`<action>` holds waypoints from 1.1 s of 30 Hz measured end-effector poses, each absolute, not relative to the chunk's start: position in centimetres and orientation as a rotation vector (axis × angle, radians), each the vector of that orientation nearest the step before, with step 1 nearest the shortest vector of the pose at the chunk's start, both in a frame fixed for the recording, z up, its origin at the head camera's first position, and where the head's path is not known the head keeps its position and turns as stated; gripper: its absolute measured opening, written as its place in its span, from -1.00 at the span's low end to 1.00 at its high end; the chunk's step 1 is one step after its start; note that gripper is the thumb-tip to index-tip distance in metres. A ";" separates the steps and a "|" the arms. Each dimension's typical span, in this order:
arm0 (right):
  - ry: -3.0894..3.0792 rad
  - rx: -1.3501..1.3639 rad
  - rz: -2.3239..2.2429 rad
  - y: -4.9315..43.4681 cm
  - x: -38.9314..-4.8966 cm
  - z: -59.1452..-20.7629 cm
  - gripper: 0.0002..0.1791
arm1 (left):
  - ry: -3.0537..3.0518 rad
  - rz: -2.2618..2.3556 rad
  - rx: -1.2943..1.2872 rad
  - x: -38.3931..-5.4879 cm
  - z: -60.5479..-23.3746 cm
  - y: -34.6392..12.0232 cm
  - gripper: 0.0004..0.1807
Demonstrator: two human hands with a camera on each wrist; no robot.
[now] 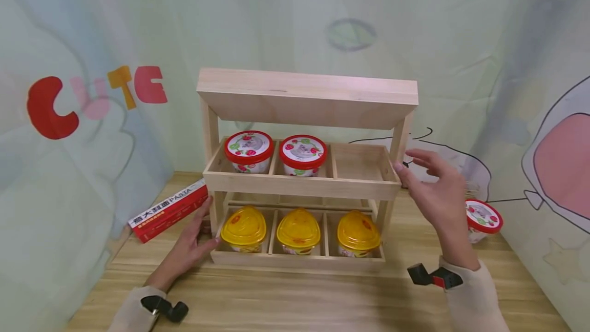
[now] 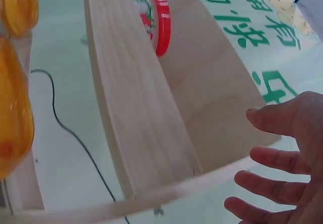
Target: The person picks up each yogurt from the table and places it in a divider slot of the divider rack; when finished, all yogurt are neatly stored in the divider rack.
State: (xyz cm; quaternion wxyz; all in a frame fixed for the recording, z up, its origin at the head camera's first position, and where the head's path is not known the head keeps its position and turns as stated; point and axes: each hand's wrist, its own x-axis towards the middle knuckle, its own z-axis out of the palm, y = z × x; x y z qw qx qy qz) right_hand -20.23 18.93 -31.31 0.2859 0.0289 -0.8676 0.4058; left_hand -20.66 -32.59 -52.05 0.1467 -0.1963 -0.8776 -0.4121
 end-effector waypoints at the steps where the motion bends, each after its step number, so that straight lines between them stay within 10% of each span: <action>1: -2.324 0.054 1.079 19.4 -20.2 -31.5 -0.45 | -2.528 -1.185 -0.564 -20.7 -52.1 -32.6 0.18; 33: -2.522 -0.719 1.092 33.7 -21.3 -39.7 -0.15 | -2.537 -1.193 -0.561 -20.7 -52.2 -32.6 0.19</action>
